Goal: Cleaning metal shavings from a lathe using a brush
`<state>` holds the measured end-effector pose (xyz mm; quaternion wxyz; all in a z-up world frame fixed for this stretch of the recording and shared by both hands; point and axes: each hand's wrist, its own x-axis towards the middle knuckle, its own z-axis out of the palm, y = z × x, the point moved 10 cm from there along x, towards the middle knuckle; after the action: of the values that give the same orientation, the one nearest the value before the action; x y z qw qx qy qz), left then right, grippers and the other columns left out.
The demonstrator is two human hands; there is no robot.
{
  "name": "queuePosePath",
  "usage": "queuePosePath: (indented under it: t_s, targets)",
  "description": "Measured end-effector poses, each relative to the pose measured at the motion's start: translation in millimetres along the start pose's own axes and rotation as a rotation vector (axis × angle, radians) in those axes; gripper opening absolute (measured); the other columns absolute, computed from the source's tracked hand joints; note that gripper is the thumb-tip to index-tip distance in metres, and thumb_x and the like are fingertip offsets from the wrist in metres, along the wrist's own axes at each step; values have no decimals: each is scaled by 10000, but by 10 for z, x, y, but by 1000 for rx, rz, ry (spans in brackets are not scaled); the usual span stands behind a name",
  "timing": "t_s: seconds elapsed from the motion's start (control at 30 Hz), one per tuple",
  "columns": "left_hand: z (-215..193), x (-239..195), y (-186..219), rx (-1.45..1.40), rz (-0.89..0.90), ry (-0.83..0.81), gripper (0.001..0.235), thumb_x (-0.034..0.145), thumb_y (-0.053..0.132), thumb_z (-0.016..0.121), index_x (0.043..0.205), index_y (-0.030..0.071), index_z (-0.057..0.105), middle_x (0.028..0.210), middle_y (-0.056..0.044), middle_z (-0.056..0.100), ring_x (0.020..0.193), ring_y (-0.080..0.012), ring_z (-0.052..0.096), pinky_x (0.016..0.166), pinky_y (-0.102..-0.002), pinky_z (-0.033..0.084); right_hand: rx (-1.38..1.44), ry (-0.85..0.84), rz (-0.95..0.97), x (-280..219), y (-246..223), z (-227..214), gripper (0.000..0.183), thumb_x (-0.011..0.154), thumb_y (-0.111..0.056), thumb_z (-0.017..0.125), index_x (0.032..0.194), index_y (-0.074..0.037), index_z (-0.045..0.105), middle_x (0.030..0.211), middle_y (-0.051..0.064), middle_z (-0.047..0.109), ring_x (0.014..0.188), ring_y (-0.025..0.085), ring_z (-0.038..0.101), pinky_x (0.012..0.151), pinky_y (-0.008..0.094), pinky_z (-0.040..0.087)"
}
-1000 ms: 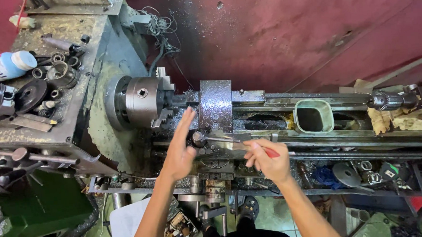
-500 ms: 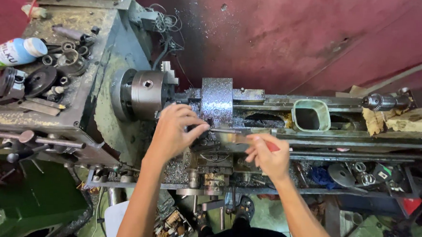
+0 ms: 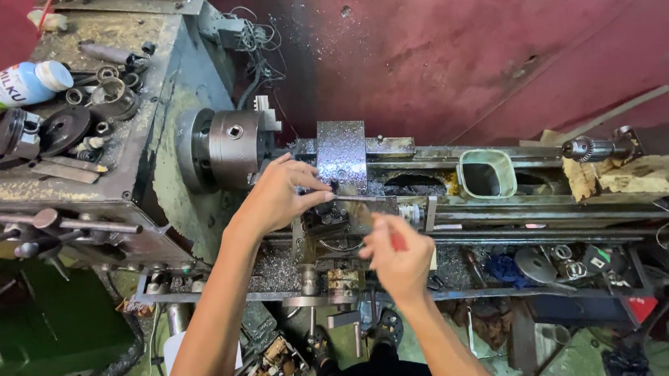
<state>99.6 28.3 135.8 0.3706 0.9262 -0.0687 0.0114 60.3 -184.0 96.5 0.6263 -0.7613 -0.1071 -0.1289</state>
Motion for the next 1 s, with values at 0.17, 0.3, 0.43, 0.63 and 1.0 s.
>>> queuePosePath:
  t_s: [0.17,0.3,0.43,0.63,1.0]
  targets:
    - [6,-14,0,-18,94,-7,141,852,211,838,963,125,840,859,-113,786,1193,-346,693,1223,-603,279,-229,37,-194,-218,-424,109,164,941,-70,630,961,18,767,627,138,750,484,176,732,352,253,553]
    - [114,43,-104,163,267,-81,171,900,326,771,1005,217,850,1071,-41,759,1157,-254,664,1180,-552,285,-237,0,-249,-414,-318,39,204,982,-28,595,1138,68,683,743,151,775,605,144,796,356,135,573]
    - [123,100,9,229,320,-136,161,915,310,761,1018,219,844,851,29,678,884,-222,668,1172,-571,295,-231,98,-293,-641,-693,-112,217,961,-58,597,1108,65,700,725,131,765,592,128,775,474,183,630]
    - [269,316,-76,278,278,-291,164,873,378,762,969,282,854,966,60,804,999,-196,696,1193,-627,210,-225,-33,-445,-745,-246,277,231,963,32,579,1146,153,652,821,236,764,589,191,797,367,143,612]
    - [190,295,28,263,170,-349,129,892,294,777,959,228,866,944,59,829,894,-192,749,1244,-600,190,-322,-128,-511,-792,-209,298,213,970,-5,557,1081,115,693,686,119,734,426,75,600,275,164,423]
